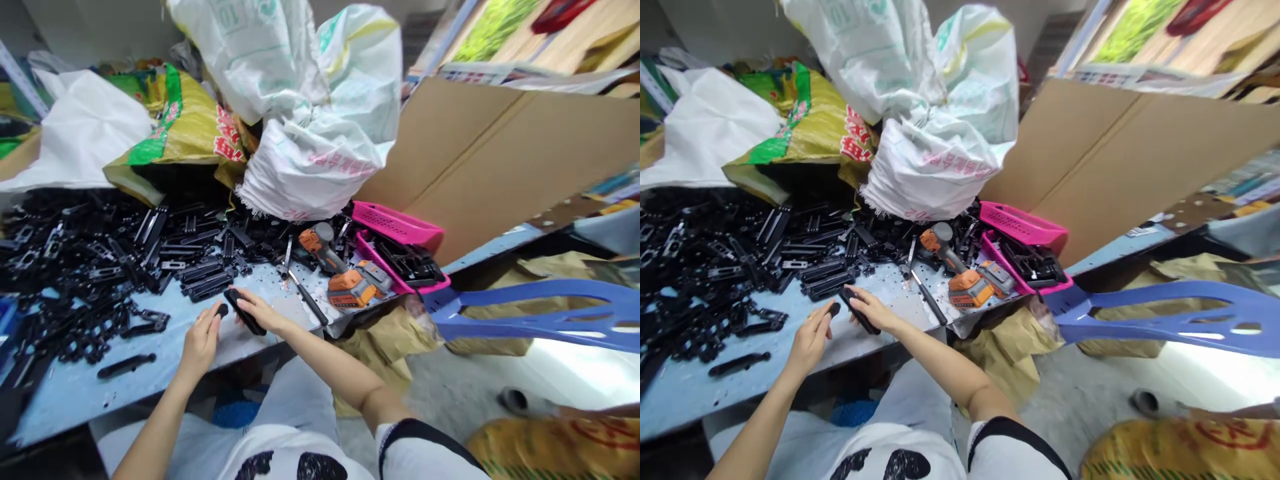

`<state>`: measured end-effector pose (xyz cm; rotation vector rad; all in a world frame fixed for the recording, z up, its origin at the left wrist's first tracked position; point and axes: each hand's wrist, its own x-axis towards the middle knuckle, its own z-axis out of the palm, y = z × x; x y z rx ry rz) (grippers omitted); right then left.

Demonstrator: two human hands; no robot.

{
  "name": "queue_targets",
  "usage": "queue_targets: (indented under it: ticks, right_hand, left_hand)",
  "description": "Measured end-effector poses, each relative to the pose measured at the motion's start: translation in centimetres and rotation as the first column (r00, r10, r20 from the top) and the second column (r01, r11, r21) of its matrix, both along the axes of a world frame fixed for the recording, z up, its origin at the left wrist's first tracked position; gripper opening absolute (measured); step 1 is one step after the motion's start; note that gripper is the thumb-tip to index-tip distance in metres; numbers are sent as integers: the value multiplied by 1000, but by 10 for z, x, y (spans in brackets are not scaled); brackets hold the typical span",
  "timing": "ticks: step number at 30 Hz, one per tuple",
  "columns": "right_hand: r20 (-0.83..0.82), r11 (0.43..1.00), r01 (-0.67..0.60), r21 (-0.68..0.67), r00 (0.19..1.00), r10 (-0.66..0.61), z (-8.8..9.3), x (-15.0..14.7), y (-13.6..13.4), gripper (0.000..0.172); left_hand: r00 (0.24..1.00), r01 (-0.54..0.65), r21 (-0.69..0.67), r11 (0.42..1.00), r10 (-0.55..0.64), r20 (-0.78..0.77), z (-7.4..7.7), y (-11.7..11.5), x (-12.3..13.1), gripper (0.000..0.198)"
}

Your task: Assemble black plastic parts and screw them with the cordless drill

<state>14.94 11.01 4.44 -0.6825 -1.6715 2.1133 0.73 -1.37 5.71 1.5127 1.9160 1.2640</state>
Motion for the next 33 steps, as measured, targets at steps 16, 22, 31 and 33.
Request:
queue_targets:
  ticks: [16, 22, 31, 33]
  right_hand:
    - [-13, 622, -58, 781, 994, 109, 16, -8, 5, 53]
    - [-56, 744, 63, 665, 998, -34, 4, -25, -30, 55]
    - [361, 356, -299, 885, 925, -121, -2, -14, 17, 44]
    - [385, 178, -341, 923, 824, -417, -1, 9, 62, 40]
  left_hand:
    - [964, -197, 226, 954, 230, -132, 7, -11, 16, 33]
    - [912, -366, 356, 860, 407, -45, 5, 1, 18, 33]
    - [868, -439, 43, 897, 436, -237, -27, -13, 14, 44]
    - [873, -227, -82, 970, 165, -458, -23, -13, 8, 51]
